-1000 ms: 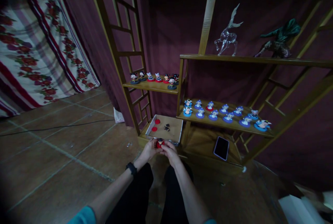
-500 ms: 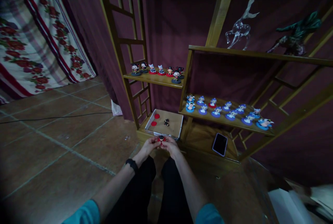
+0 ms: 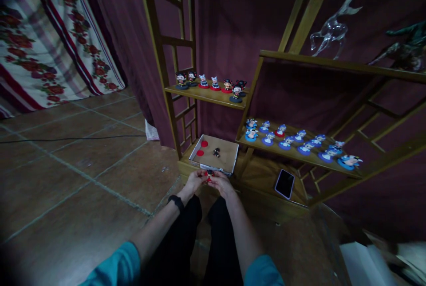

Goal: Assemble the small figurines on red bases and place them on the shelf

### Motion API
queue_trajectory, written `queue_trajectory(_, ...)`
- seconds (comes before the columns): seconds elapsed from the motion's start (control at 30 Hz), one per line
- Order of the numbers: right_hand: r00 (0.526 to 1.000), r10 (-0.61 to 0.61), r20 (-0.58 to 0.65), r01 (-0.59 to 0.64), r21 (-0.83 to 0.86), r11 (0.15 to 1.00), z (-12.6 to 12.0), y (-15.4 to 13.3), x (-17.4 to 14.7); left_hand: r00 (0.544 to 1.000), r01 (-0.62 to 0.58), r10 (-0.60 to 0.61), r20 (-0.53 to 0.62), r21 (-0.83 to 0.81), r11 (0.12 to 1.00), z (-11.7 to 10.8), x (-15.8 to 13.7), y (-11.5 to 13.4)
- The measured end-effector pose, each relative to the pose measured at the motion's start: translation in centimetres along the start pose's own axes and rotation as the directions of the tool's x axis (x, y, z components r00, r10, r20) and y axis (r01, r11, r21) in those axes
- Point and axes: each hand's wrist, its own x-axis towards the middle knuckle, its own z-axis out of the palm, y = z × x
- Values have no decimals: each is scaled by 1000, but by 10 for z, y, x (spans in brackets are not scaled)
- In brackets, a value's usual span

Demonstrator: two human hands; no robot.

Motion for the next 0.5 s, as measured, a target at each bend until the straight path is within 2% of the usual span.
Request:
queue_trajectory(0.13, 999, -9, -34, 9, -6, 1000, -2, 1, 2, 992, -127, 127, 18, 280, 952, -1, 2, 4)
queue_trajectory(0.23, 999, -16, -41, 16, -1, 1000, -2, 0, 3, 966, -257, 236, 109, 524, 812, -3, -1, 9)
queue_trajectory(0.3, 999, -22, -48, 22, 8, 1000, -3, 0, 4, 950, -303, 273, 150, 647, 699, -3, -4, 13)
queue_trajectory(0.37, 998, -26, -61, 27, 19, 999, -4, 0, 5, 944, -312, 285, 166, 728, 610, -3, -8, 15)
queue_trajectory(0.5, 996, -37, -75, 39, 22, 999, -3, 0, 5, 930, -340, 300, 211, 803, 489, -3, -13, 18)
